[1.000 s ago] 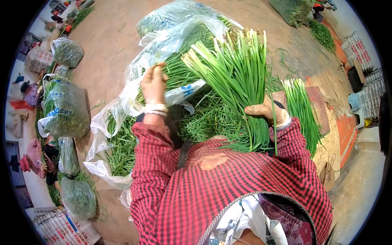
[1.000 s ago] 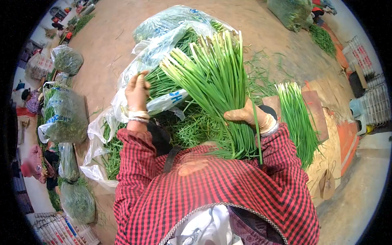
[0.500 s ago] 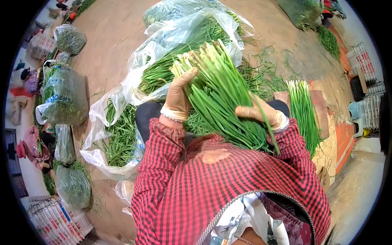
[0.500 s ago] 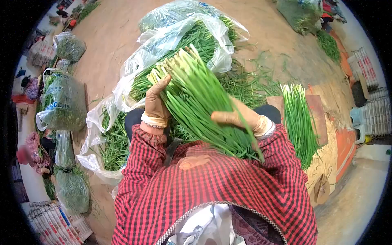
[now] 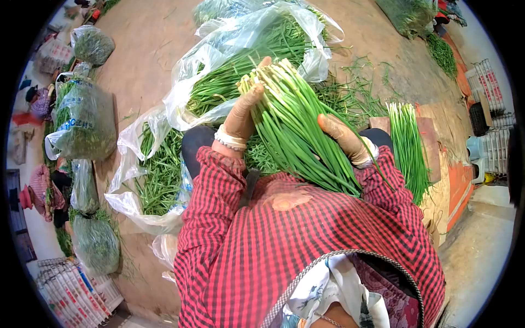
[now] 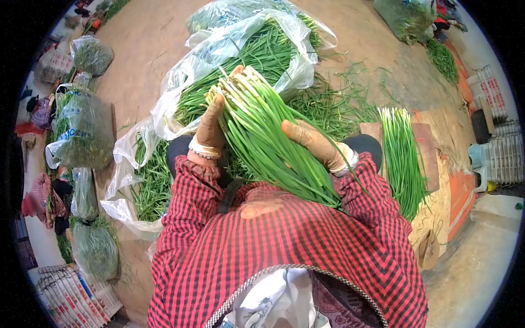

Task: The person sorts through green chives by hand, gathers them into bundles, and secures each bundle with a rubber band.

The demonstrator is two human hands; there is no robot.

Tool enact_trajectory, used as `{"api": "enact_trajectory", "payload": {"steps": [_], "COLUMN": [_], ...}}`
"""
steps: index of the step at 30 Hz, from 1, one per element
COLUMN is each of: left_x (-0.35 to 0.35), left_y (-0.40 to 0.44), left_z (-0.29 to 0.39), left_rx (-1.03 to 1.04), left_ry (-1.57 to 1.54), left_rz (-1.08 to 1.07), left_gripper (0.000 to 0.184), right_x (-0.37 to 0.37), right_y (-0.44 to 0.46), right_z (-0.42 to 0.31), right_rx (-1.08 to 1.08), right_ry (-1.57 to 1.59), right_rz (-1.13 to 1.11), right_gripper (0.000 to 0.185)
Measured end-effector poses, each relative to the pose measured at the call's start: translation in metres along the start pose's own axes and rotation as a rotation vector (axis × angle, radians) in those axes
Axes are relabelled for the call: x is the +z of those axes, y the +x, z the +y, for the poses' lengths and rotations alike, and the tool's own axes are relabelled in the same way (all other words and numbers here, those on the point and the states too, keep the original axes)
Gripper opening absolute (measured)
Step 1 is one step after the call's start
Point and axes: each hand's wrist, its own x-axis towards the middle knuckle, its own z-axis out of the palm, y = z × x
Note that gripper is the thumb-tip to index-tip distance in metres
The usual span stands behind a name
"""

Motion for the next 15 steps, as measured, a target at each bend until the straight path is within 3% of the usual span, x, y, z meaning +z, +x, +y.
{"api": "enact_trajectory", "payload": {"steps": [2,6,11,13,15], "left_x": [-0.008,0.006,0.008,0.003,0.002], "left_y": [0.002,0.006,0.007,0.005,0.001], "left_z": [-0.009,-0.004,0.0,0.001,0.0], "left_rx": [-0.043,-0.042,-0.04,-0.07,-0.058], "left_ry": [-0.185,-0.087,-0.138,-0.094,-0.129], "left_rz": [-0.056,-0.184,-0.182,-0.104,-0.034], "left_gripper": [0.084,0.101,0.089,0.086,0.084], "right_x": [0.0,0.007,0.017,0.001,-0.01], "right_y": [0.002,0.007,0.007,0.005,-0.002], "right_z": [-0.002,-0.002,-0.008,-0.01,-0.023], "right_rx": [0.021,0.045,0.007,0.077,-0.182], "right_ry": [-0.041,-0.172,-0.223,-0.435,-0.752], "right_rz": [-0.007,-0.063,-0.095,0.084,0.282], "right_gripper": [0.073,0.07,0.071,0.062,0.048]}}
